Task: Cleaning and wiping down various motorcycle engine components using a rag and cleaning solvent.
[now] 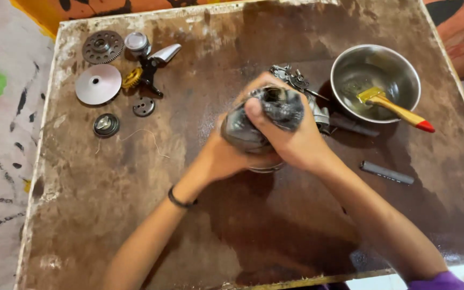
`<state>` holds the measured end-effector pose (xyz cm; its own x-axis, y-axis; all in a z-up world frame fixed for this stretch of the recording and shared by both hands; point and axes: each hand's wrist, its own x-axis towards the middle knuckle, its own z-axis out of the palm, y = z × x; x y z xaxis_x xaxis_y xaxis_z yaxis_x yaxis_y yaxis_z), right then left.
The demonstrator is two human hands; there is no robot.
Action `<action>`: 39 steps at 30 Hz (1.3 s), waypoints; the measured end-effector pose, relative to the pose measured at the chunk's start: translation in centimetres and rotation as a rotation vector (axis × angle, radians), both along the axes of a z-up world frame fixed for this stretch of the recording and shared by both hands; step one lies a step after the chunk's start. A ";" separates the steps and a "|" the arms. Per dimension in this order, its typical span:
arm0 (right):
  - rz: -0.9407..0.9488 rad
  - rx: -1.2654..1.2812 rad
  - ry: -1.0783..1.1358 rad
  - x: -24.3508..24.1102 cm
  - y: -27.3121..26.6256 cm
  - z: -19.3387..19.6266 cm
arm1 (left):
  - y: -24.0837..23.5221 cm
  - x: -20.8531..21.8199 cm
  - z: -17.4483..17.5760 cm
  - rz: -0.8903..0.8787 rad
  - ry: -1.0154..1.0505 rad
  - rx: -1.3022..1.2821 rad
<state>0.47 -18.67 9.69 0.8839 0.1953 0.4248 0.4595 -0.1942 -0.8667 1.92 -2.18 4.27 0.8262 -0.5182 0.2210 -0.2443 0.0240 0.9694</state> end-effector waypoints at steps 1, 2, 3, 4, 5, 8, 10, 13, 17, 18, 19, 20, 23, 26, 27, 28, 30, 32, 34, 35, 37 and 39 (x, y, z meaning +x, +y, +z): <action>0.005 -0.003 0.003 -0.1 -0.5 0.1 | -0.2 0.5 -0.9 0.005 0.003 -0.003; 0.034 0.015 -0.076 -0.2 -0.7 0.1 | -0.2 0.8 -1.7 0.058 -0.053 0.091; 0.065 0.035 -0.155 -0.3 -1.0 0.1 | -0.2 1.1 -2.6 0.110 -0.108 0.187; 0.060 0.035 -0.158 -0.5 -2.0 -1.2 | 0.2 1.0 -3.3 0.106 -0.111 0.187; -0.026 0.070 -0.149 -0.7 -3.0 -2.4 | 0.5 0.8 -3.9 0.113 -0.088 0.006; -0.306 0.246 -0.033 -1.2 -4.1 -7.0 | 0.3 0.7 -2.5 0.133 -0.014 -0.282; -0.464 0.386 0.108 -1.8 -3.0 -8.7 | -0.3 0.2 -1.1 0.183 0.054 -0.385; -0.401 0.388 0.320 -3.8 -0.5 -9.1 | -1.5 -0.5 0.1 0.334 0.041 -0.417; -0.314 -0.002 0.056 -7.3 -0.7 -8.9 | -3.1 0.2 1.4 0.355 0.137 -0.572; -0.352 -0.282 -0.112 -8.4 -0.9 -8.6 | -3.3 0.1 1.7 0.338 0.153 -0.565; -0.356 -0.289 -0.115 -8.3 -1.6 -9.1 | -3.8 0.3 2.2 0.332 0.153 -0.573; -0.384 -0.227 -0.074 -8.4 -2.1 -9.7 | -3.9 0.3 2.7 0.273 0.120 -0.563; -0.473 -0.132 -0.023 -6.3 -3.6 -9.5 | -4.5 0.9 4.3 0.160 0.130 -0.554; -0.527 -0.151 -0.120 -6.6 -3.8 -8.3 | -5.6 2.2 2.7 0.113 0.127 -0.580; -0.504 -0.199 -0.246 -7.0 -3.6 -7.7 | -6.1 3.0 1.8 0.127 0.058 -0.605; -0.506 -0.200 -0.256 -7.0 -4.1 -8.0 | -6.3 3.3 1.9 0.123 0.050 -0.610; -0.414 -0.427 -0.374 -7.4 -4.9 -8.9 | -6.3 3.6 1.9 0.086 0.020 -0.587; -0.431 -0.435 -0.310 -5.3 -5.5 -6.6 | -6.3 3.1 2.0 0.039 0.002 -0.552; -0.457 -0.445 -0.257 -5.3 -5.4 -5.1 | -6.7 2.7 2.3 -0.022 -0.023 -0.522; -0.355 -0.494 -0.265 -6.3 -4.9 -4.7 | -7.0 2.6 2.6 -0.018 0.005 -0.503; -0.229 -0.540 -0.275 -6.1 -4.7 -2.5 | -7.6 2.7 3.2 0.008 0.034 -0.486; -0.306 -0.523 0.086 -5.4 -4.6 0.5 | -8.2 2.1 3.1 0.003 0.016 -0.446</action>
<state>-4.97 -23.26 10.19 0.9596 0.0908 0.2661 0.2487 -0.7157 -0.6526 3.98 -10.43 7.33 0.8327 -0.3725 0.4097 -0.2304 0.4397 0.8681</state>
